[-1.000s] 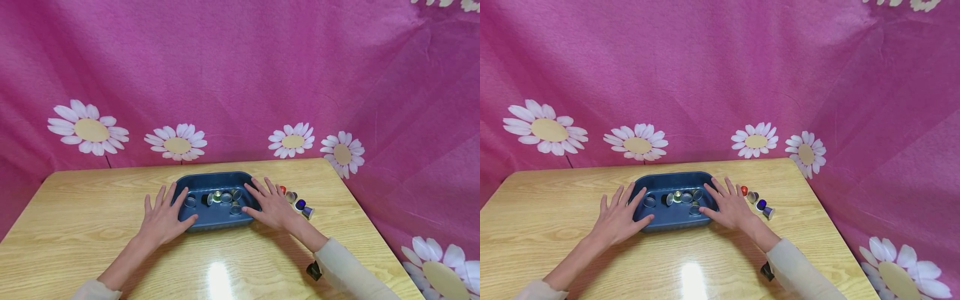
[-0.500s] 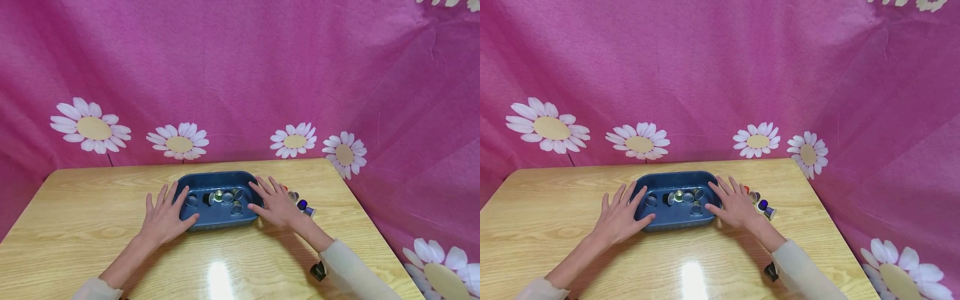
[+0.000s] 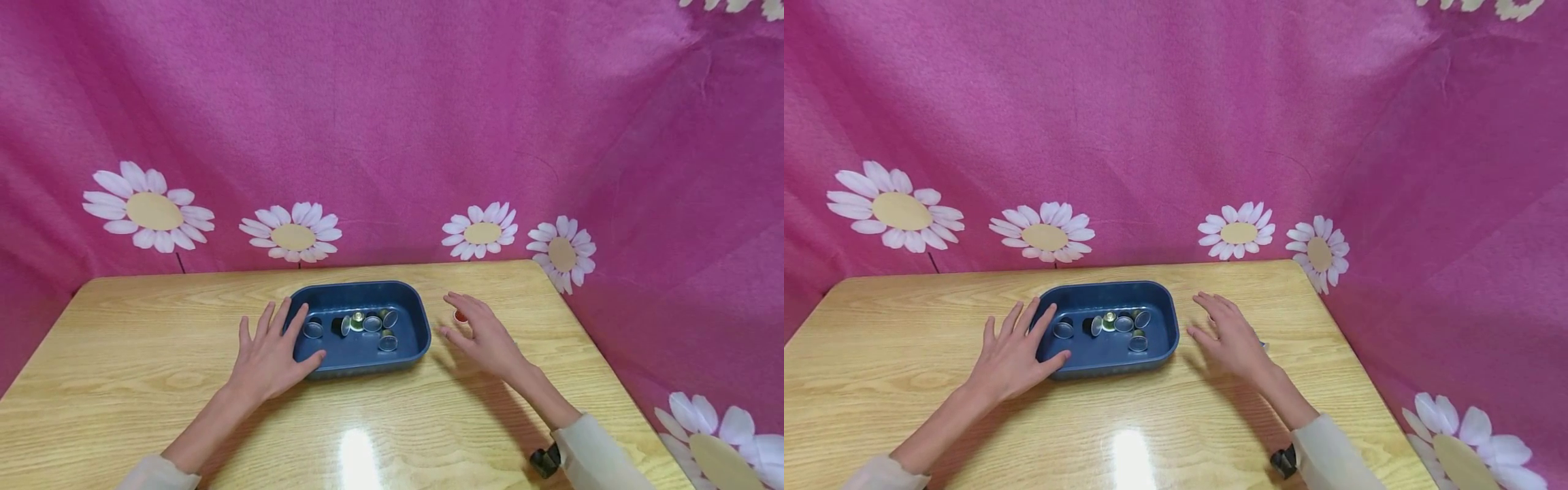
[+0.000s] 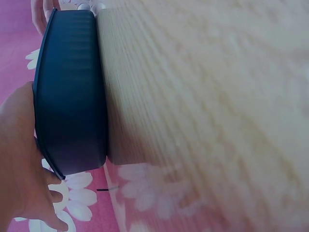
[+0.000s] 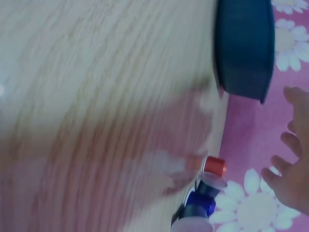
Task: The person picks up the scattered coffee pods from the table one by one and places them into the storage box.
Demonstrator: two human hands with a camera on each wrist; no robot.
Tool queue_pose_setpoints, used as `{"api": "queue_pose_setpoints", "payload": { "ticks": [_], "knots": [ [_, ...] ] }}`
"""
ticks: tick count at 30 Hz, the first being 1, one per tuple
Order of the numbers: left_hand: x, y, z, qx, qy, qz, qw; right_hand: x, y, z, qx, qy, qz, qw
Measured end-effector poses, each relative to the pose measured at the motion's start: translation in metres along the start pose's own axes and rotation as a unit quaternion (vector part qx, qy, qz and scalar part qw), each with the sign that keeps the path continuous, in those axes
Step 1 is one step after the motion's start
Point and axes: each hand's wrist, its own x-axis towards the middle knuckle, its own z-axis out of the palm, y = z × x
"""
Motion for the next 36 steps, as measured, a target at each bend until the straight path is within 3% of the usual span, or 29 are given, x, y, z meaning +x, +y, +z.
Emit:
{"api": "queue_pose_setpoints", "payload": {
  "ticks": [6, 16, 27, 36],
  "knots": [
    [0.000, 0.000, 0.001, 0.002, 0.001, 0.002, 1.0000, -0.011, 0.010, -0.013, 0.061, 0.027, 0.064, 0.996],
    [-0.001, 0.000, 0.001, 0.002, 0.000, 0.002, 1.0000, -0.036, 0.030, -0.025, 0.069, 0.041, 0.115, 0.990],
    [-0.001, 0.000, 0.000, -0.003, 0.000, -0.001, 1.0000, -0.062, 0.055, -0.039, 0.028, 0.054, 0.110, 0.992],
    [0.000, 0.000, 0.000, -0.002, 0.002, 0.003, 1.0000, -0.075, 0.074, -0.037, 0.038, 0.040, 0.124, 0.991]
  ]
}}
